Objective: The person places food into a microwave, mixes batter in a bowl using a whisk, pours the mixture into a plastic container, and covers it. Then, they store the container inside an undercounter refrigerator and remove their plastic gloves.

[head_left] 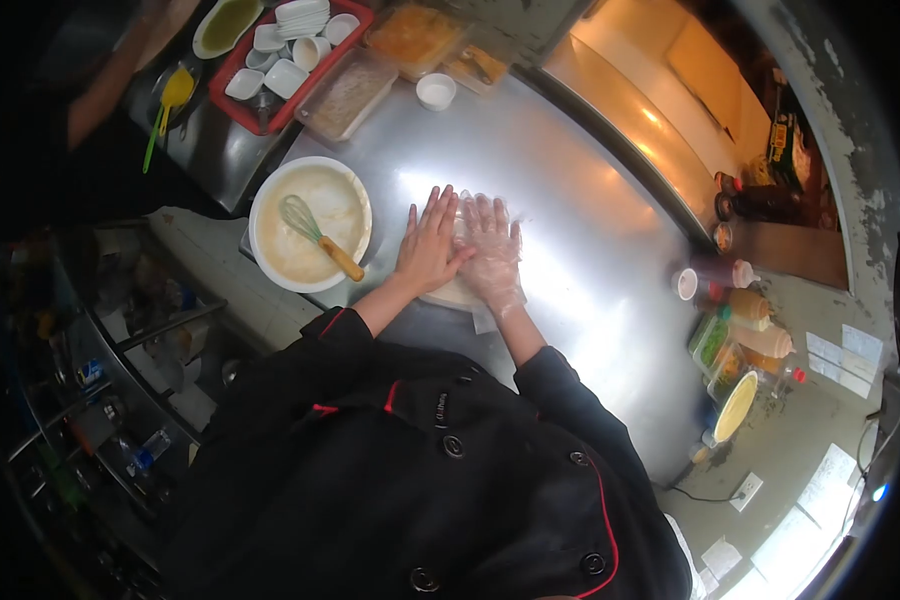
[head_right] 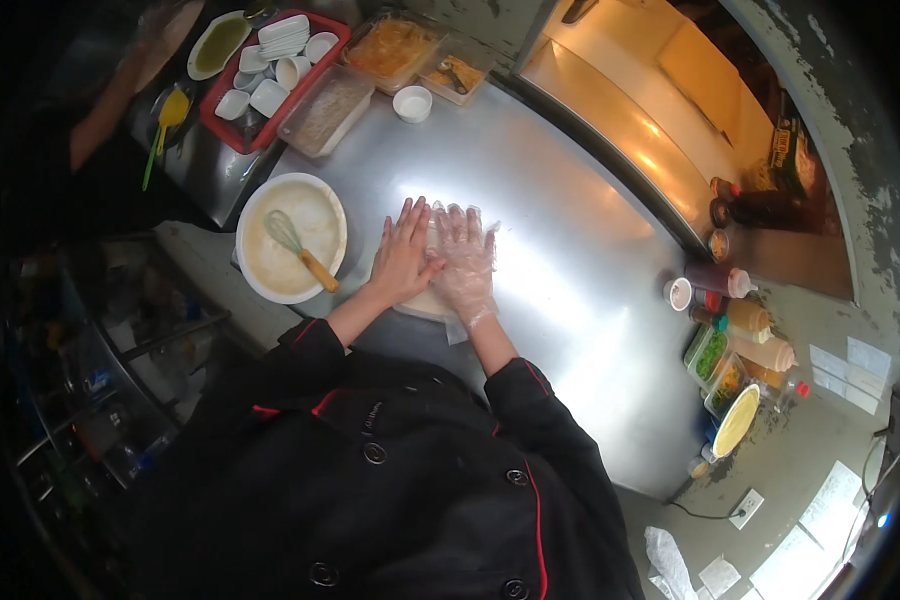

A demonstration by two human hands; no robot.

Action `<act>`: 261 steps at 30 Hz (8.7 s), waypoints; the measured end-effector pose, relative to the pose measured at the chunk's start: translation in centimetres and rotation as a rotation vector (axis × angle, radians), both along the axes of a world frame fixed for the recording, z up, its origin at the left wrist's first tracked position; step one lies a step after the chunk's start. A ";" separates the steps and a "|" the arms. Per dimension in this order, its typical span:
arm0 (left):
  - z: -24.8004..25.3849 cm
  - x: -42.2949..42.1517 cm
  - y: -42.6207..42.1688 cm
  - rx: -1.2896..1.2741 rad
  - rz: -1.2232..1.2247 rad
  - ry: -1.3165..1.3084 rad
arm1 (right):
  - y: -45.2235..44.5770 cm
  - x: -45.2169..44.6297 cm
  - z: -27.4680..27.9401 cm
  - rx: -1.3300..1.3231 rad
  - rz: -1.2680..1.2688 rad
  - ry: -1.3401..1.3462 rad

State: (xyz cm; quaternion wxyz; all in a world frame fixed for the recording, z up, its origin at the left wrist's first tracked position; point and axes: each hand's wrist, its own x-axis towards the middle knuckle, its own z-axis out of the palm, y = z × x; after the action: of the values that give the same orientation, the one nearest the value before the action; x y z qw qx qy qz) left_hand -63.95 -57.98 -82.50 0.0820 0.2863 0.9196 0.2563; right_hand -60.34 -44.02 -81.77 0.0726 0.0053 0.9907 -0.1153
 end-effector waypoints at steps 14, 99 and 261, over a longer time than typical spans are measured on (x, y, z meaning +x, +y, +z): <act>-0.6 6.2 -1.6 0.031 0.022 0.102 | -3.5 8.8 0.0 -0.251 -0.317 0.143; -14.7 39.3 -34.1 -0.471 0.928 0.315 | -1.1 47.8 -7.4 -1.795 -0.421 -1.044; -33.8 30.3 16.1 1.233 -0.570 -0.224 | 13.6 42.0 -34.3 -1.568 -0.315 1.167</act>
State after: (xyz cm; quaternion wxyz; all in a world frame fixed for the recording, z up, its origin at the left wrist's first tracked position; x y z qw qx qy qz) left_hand -33.69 -41.84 -116.29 0.0630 0.4833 0.4804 0.7291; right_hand -18.34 -30.45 -116.05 -0.4603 0.0299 0.5023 -0.7314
